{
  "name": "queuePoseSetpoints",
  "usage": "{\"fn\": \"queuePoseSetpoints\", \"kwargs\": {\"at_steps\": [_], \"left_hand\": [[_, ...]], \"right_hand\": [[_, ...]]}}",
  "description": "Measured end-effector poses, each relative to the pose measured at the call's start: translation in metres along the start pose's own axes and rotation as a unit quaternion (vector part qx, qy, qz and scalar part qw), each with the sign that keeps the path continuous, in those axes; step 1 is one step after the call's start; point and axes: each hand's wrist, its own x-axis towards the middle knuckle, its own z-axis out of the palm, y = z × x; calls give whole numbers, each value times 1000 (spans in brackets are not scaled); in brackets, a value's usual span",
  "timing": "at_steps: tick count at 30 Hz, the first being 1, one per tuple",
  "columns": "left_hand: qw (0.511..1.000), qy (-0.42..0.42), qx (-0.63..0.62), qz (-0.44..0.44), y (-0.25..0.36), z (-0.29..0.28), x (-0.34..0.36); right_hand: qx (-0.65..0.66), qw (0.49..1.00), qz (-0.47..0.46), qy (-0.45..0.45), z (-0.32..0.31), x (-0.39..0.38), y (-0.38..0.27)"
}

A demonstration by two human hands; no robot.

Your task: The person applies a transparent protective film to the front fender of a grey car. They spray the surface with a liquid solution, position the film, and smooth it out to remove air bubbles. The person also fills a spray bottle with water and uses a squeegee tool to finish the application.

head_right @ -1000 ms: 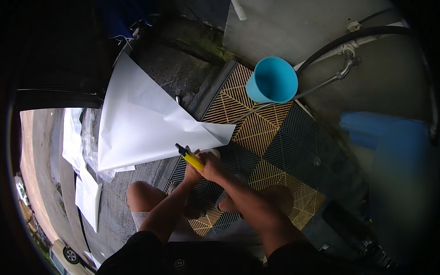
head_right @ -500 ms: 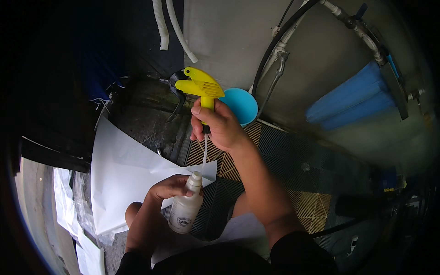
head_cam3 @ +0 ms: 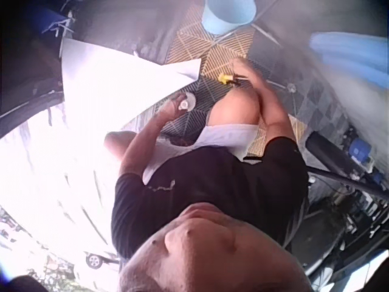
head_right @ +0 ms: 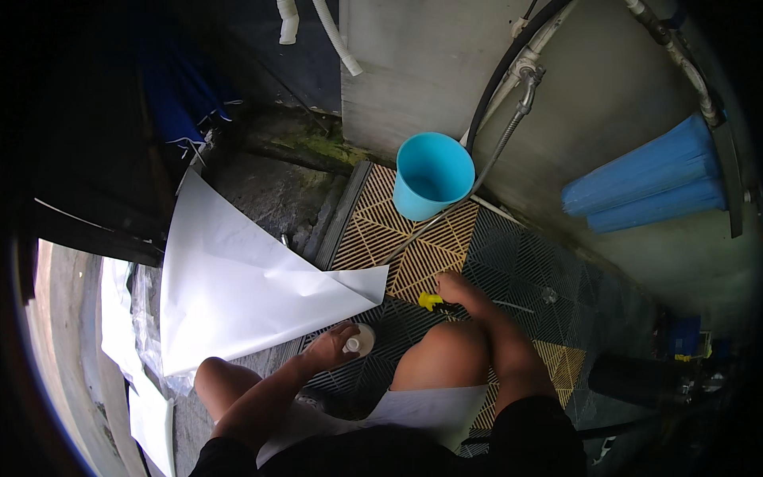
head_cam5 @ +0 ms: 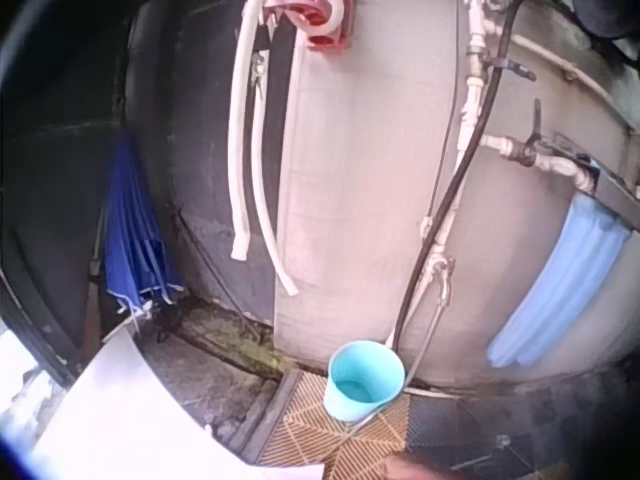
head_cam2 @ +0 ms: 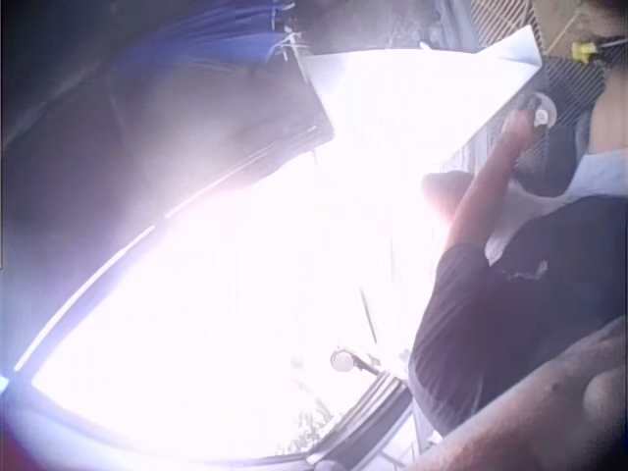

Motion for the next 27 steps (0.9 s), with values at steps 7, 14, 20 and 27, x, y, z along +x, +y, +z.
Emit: {"fn": "queuePoseSetpoints", "kwargs": {"at_steps": [7,14,20,27], "left_hand": [[988,-124,60,-71,6,-43,-16],[928,-90,334,-141,-46,-90,79],[901,-136,408,-51,-116,1,91],[919,-197,261,-221,-161,-106,-58]], "right_hand": [[325,706,-159,609,-283,-84,-46],[206,856,-110,462,-405,-110,16],[343,830,-218,381,-409,-101,24],[379,690,-210,580,-380,-86,55]]}}
